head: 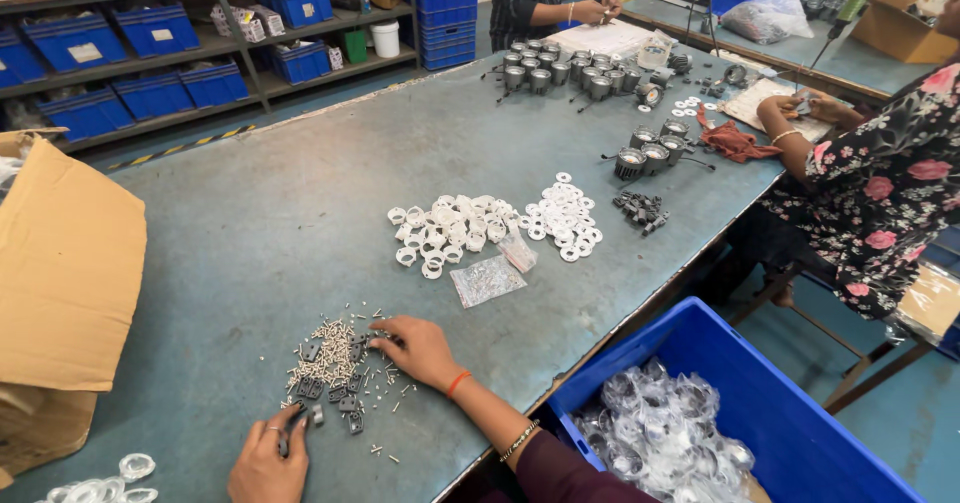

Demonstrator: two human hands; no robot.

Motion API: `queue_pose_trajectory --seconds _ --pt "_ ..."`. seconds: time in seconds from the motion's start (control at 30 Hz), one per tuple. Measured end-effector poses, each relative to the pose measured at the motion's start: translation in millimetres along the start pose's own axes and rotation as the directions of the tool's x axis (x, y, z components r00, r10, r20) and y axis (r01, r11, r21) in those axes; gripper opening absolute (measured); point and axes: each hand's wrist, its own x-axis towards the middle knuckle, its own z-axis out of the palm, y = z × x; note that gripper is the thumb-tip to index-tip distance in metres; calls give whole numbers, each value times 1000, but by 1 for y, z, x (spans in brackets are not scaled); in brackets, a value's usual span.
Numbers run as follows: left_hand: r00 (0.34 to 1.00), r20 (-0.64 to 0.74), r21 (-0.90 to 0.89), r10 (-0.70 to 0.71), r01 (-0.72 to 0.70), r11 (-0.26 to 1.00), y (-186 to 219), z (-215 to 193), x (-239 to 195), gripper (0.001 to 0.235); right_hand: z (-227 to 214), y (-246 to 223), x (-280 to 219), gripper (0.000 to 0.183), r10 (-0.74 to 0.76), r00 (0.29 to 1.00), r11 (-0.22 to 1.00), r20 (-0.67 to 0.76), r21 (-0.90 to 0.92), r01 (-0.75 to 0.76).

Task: The person assembles small light fixture components by hand on a factory table. They pick up white plastic rings, metal brackets, and screws, then insert the screws into the brackets and place the rings on top. The person repeatedly handles these parts and organizes them into small piles while other workers assemble similar items nearby.

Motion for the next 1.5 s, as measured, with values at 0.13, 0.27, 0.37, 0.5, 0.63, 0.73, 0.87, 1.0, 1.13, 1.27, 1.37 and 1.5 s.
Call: queue_pose_trajectory --seconds 0.13,0.27,0.37,0.5,0.63,0.73,0.87,1.0,1.13,1.27,1.37,1.5 --pt "1000 -3 9 10 -10 1000 1 0 -3 10 -8 -20 1 19 -42 995 970 87 -235 61" --pt "999 22 -18 30 -30 999 7 -7 -1 13 -11 -24 1 16 -62 995 969 81 -233 80" --pt "998 66 -54 -24 28 998 16 -20 2 25 -9 -24 -1 15 -45 997 987 57 -152 53" --pt "999 29 28 39 -40 999 32 -34 7 34 -14 -21 -1 16 -37 997 997 64 -64 41" --pt "996 92 -12 -21 22 1000 40 -42 6 28 -12 -26 -5 16 -189 978 943 87 -261 205" --pt "999 27 -80 28 -25 996 39 -42 6 27 -15 -30 -8 17 -88 991 965 96 -239 109" --pt "1000 16 -135 26 -24 991 38 -42 9 25 -24 -35 -12 16 -31 997 991 72 -129 40" --pt "999 38 -208 7 1 978 41 -44 8 22 -29 -40 -11 26 41 997 991 65 -129 -33" --pt "998 38 -213 54 -45 976 43 -48 7 21 -24 -34 -7 26 2 985 981 171 -193 31" --pt "997 37 -197 65 -56 979 46 -52 5 21 -11 -4 -7 25 -9 988 997 152 -75 20" --pt "998 25 -222 59 -52 974 45 -50 7 20 -3 26 -4 27 139 987 913 82 376 -160" --pt "992 -130 -427 -2 -54 903 33 -40 7 20 -6 46 10 33 462 788 57 406 873 -484"
